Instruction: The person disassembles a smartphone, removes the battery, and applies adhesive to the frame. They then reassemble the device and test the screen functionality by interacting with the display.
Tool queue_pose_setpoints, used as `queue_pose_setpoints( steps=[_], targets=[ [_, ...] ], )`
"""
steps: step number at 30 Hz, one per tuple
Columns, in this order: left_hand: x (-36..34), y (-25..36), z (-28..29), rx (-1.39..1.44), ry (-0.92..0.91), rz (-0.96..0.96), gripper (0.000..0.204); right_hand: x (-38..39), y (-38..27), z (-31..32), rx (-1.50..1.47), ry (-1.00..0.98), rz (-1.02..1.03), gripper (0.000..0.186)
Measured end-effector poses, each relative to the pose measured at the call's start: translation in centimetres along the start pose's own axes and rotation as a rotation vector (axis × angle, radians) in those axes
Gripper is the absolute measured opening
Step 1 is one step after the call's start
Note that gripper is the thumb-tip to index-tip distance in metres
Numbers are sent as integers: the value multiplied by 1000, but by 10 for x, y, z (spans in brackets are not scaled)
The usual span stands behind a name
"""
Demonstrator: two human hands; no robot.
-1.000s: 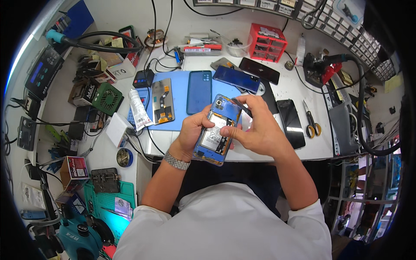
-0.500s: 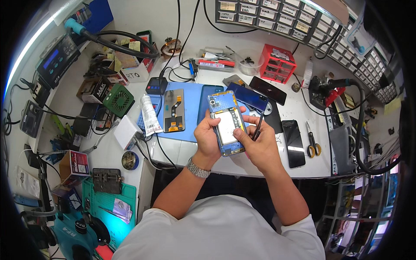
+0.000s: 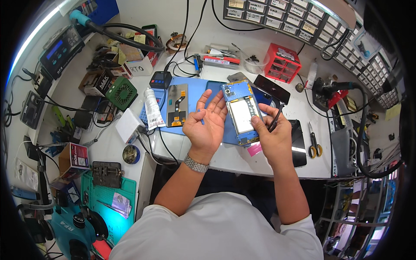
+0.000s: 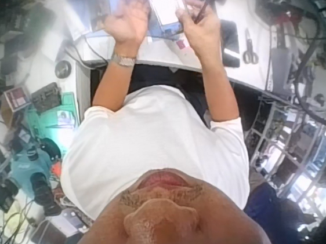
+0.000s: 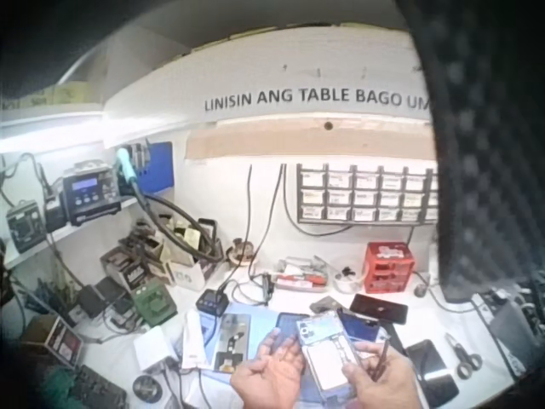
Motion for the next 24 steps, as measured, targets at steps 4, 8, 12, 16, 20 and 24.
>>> queue_pose_setpoints(
  steps=[4, 8, 12, 16, 20, 24],
  targets=[
    [1, 4, 4, 53, 12, 23, 75, -5, 11, 12, 97, 60, -53, 36],
    [8, 8, 8, 72, -1, 22, 85, -5, 37, 19, 147, 59, -98, 34],
    [15, 6, -3, 130, -67, 93, 93, -6, 69, 17, 201, 37, -151, 33],
    [26, -3, -16, 157, -94, 164, 97, -2, 73, 11, 328, 47, -144, 36],
    [47, -10, -16, 120, -71, 187, 98, 3, 52, 10, 550, 58, -10, 32],
    [67, -16, -15, -14, -52, 131, 94, 28, 28, 2, 578, 113, 379, 25]
  ],
)
Point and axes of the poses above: each hand's wrist, its own x-axis away from the middle knuckle, its own z-axis out of the back of the hand, y = z × x, the point moved 6 cm from there along -x, towards the middle knuckle, and after that the axes turned 4 degrees about z, right-handed, at the moved point
